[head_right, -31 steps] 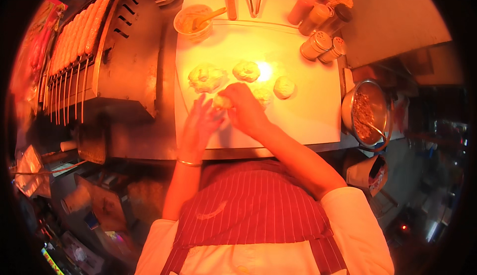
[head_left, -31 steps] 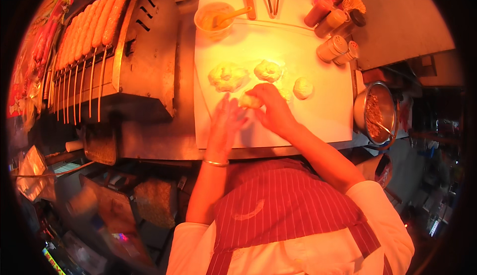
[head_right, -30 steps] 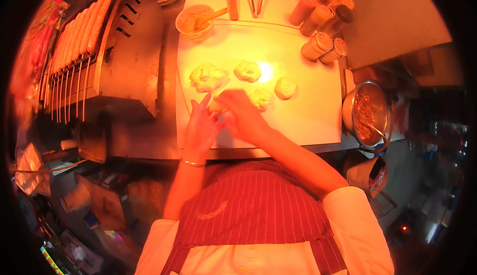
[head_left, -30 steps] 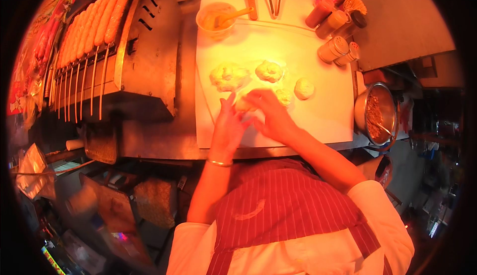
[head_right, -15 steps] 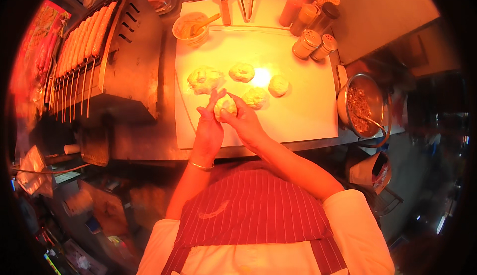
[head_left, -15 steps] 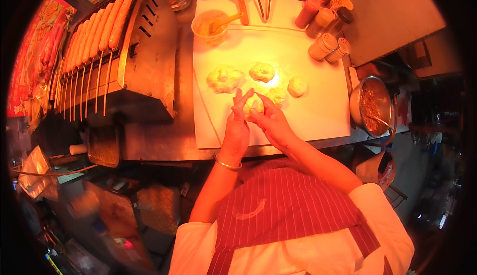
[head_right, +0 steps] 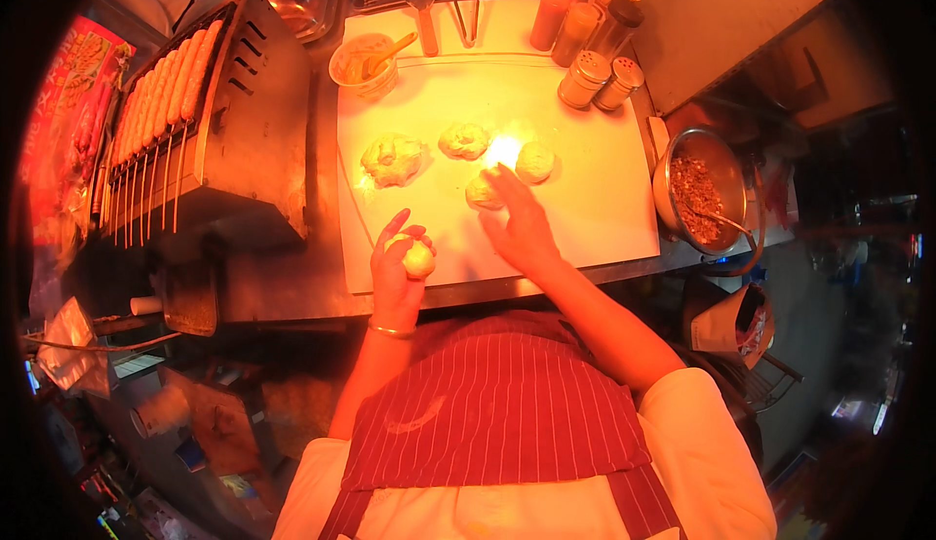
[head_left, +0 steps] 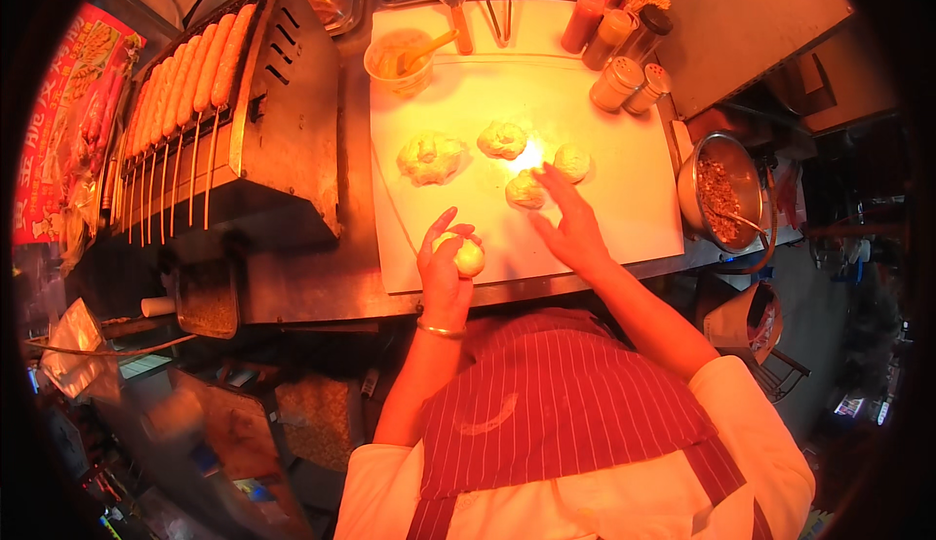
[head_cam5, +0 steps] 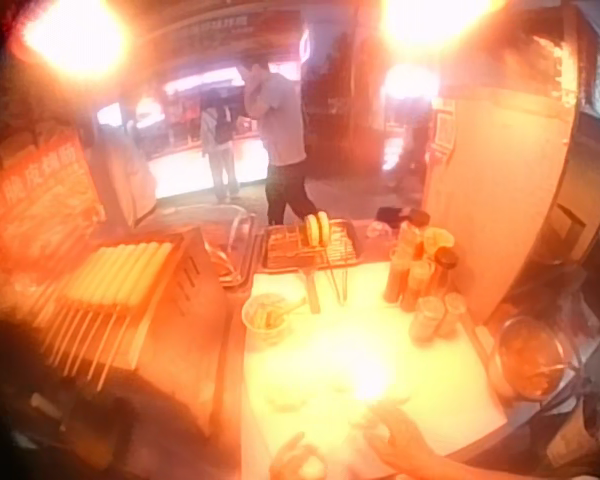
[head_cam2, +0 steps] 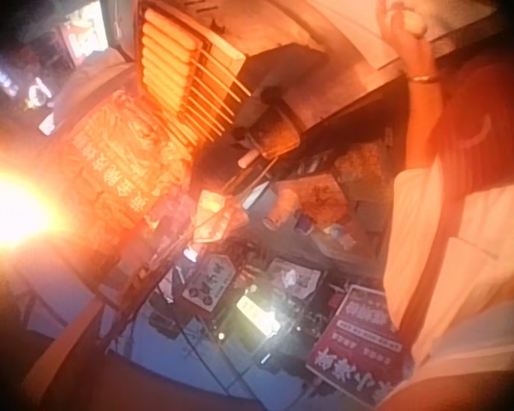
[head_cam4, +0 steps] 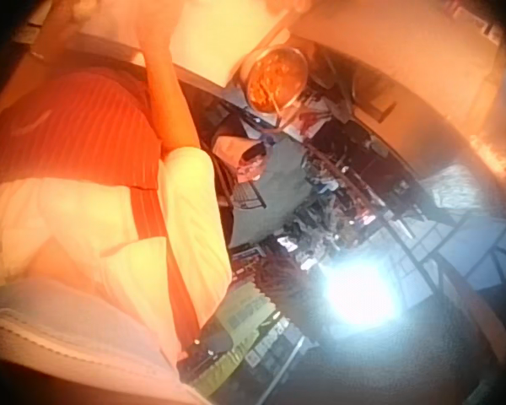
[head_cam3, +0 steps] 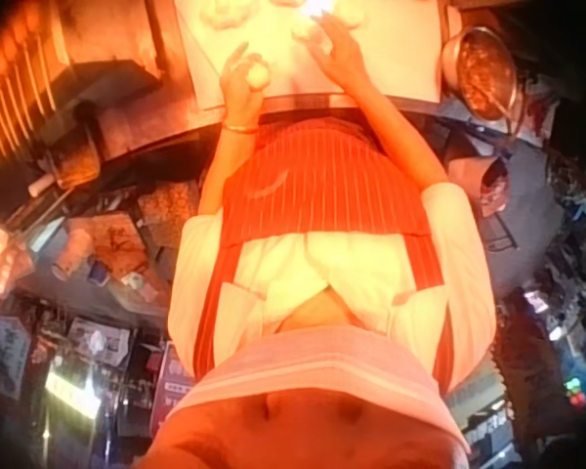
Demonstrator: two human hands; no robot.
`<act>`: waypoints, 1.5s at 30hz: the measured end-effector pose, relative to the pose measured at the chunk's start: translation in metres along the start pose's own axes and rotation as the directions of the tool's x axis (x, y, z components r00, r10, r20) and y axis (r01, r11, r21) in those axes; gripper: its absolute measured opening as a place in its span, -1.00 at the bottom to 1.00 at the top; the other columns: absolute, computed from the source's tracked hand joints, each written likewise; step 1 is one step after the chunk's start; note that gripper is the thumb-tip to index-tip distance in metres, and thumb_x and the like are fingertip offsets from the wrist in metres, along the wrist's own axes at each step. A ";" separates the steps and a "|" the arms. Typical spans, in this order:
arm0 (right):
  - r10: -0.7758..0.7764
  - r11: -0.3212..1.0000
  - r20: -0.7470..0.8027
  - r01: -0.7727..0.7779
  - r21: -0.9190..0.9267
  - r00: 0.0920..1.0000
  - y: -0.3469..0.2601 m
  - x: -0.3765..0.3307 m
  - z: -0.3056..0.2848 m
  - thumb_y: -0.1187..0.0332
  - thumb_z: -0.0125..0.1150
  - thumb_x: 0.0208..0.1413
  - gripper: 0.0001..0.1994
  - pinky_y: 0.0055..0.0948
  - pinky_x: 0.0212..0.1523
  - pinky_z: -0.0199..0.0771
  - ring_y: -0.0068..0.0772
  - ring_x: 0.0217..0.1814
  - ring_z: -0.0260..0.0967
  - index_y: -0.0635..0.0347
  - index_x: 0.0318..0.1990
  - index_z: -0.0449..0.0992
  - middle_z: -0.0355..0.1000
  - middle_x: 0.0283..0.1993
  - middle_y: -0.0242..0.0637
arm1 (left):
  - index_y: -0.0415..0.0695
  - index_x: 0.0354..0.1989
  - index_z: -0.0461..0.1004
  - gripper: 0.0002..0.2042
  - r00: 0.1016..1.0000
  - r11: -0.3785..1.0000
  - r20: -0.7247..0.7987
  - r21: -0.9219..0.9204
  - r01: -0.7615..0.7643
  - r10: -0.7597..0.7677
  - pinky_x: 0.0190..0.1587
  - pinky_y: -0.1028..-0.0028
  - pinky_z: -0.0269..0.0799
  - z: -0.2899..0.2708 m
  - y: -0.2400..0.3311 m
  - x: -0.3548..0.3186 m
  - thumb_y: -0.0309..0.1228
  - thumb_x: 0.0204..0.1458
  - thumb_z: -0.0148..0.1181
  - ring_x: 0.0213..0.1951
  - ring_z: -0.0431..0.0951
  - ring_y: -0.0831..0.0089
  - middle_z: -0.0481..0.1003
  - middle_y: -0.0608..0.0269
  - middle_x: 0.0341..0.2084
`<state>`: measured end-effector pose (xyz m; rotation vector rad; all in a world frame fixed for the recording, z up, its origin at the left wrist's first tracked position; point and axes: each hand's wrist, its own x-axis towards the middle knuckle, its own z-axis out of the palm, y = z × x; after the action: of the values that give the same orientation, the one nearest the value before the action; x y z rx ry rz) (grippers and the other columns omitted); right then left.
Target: The person kneads and rolls dough, portions it into small balls, and flattens them into wrappers. They brush the wrappers with liquid and prepare a meat filling in a bowl, working at a street food stall.
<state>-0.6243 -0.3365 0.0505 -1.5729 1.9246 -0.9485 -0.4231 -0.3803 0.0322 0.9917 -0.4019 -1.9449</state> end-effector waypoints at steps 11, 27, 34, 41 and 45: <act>0.056 0.980 0.083 -0.040 -0.194 0.995 0.036 0.038 0.020 0.46 0.30 -0.09 -0.44 -0.19 0.03 0.41 -0.05 0.02 0.36 0.14 0.17 0.40 0.39 -0.01 -0.07 | -0.15 0.33 0.18 -0.37 0.821 0.154 0.425 0.847 -0.509 0.381 0.34 -0.06 -0.10 0.030 0.006 0.020 -0.18 0.13 0.21 0.33 0.19 0.12 0.20 -0.03 0.31; 0.221 0.417 0.115 -0.200 0.887 0.968 -0.049 0.004 0.015 0.45 0.14 0.23 -0.51 -0.58 0.06 0.42 -0.62 0.04 0.37 0.22 0.31 0.27 0.42 0.09 -0.33 | -0.26 0.19 0.26 -0.64 0.965 0.979 0.254 -0.203 -0.021 0.073 0.19 0.40 0.30 0.073 -0.017 0.001 -0.45 0.25 0.05 0.12 0.38 0.40 0.37 0.09 0.12; 0.334 0.618 0.056 -0.263 0.741 0.941 -0.032 0.013 -0.007 0.47 0.22 0.16 -0.74 -0.64 -0.27 0.51 -0.64 -0.21 0.46 0.29 0.00 0.56 0.54 -0.17 -0.36 | -0.32 0.09 0.31 -0.68 0.980 0.988 0.144 -0.097 -0.123 0.136 0.07 0.28 0.47 0.058 -0.007 0.009 -0.38 0.26 0.05 0.00 0.50 0.21 0.44 -0.02 0.01; 0.094 0.572 0.273 -0.276 0.772 0.957 -0.066 0.001 0.002 -0.01 -0.06 0.33 -0.19 -0.26 0.47 -0.23 -0.21 0.56 -0.24 0.20 0.48 -0.33 -0.20 0.52 -0.06 | -0.29 0.34 0.08 -0.47 0.953 0.974 0.217 0.035 -0.224 0.211 0.17 0.47 0.32 0.065 -0.028 0.003 -0.29 0.28 0.02 0.17 0.34 0.40 0.31 0.13 0.17; 0.041 0.603 0.301 -0.264 0.752 0.953 -0.081 -0.004 -0.017 0.02 -0.02 0.32 -0.22 -0.25 0.45 -0.13 -0.16 0.57 -0.26 0.16 0.48 -0.26 -0.19 0.52 -0.03 | -0.30 0.33 0.16 -0.48 0.960 0.964 0.129 0.070 -0.257 0.247 0.04 0.56 0.38 0.062 -0.017 0.007 -0.26 0.29 0.03 0.03 0.43 0.49 0.40 0.17 0.06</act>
<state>-0.5841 -0.3372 0.1227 -0.9073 1.1459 -1.2150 -0.4828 -0.3835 0.0577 0.8361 -0.6537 -1.7706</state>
